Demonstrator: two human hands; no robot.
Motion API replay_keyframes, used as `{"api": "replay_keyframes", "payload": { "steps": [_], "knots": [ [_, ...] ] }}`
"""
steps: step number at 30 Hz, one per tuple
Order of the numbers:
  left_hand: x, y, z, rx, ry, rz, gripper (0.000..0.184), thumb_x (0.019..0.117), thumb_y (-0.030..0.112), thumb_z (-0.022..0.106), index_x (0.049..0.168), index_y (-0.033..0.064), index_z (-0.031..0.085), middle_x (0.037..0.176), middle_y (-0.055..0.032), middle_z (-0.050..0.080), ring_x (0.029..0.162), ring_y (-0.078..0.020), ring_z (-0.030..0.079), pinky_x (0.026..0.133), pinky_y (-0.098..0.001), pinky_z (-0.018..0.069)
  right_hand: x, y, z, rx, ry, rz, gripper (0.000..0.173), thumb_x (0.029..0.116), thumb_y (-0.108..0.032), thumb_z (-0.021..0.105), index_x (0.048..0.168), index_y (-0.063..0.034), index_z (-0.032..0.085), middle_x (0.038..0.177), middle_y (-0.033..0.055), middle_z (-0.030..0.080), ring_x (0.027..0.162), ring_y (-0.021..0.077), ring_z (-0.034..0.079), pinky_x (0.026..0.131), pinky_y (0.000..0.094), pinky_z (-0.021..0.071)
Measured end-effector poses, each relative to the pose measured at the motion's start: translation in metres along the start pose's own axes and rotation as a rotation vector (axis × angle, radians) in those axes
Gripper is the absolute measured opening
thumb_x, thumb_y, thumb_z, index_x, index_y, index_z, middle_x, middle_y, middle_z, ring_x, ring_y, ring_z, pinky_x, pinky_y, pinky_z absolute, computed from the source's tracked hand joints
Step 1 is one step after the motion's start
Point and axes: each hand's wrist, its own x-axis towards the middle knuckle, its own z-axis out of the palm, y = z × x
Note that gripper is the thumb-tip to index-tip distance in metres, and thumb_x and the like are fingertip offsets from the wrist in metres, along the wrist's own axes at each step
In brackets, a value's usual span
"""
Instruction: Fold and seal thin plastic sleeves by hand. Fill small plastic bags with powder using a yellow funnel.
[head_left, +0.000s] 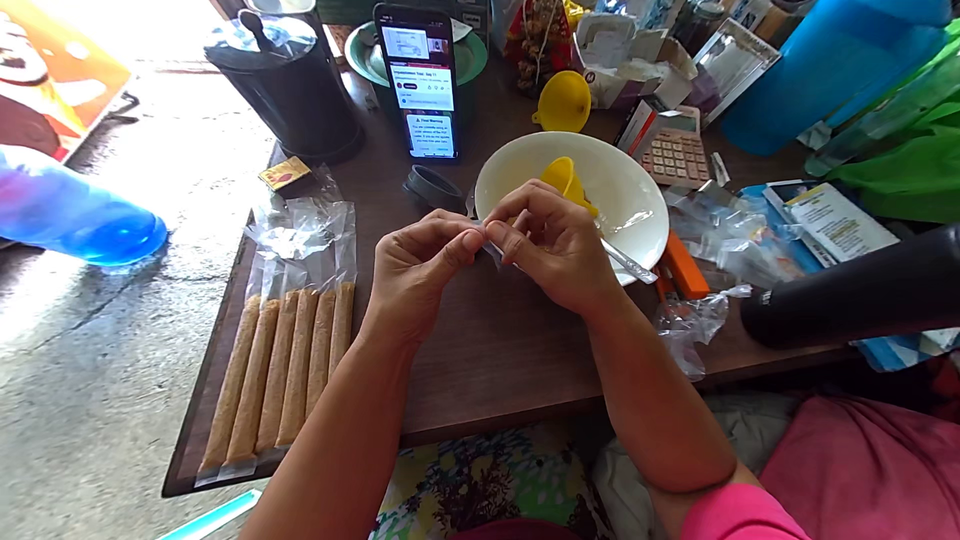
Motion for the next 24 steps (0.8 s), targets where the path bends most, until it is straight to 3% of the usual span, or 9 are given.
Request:
{"api": "replay_keyframes", "payload": {
  "steps": [5,24],
  "knots": [
    [0.0,0.0001,0.0,0.003,-0.003,-0.004,0.005,0.0959,0.016,0.071,0.096,0.0143,0.076,0.098,0.0061,0.07,0.085,-0.0036,0.065,0.078,-0.0186,0.0557,0.003,0.0058,0.0004,0.004,0.002,-0.057,0.011,0.0971,-0.008,0.063,0.1,0.0,0.07,0.096,0.0035,0.062,0.07,0.0007,0.058,0.058,0.0137,0.0503],
    [-0.0006,0.0008,-0.0001,-0.013,0.001,-0.022,0.003,0.094,0.017,0.074,0.095,0.0146,0.076,0.099,0.0062,0.07,0.084,-0.0031,0.066,0.077,-0.018,0.0567,0.0027,0.0053,0.0009,-0.015,-0.003,-0.068,0.011,0.0971,-0.008,0.064,0.101,0.0008,0.069,0.095,0.0043,0.063,0.07,0.0016,0.059,0.058,0.0146,0.0513]
  ]
}}
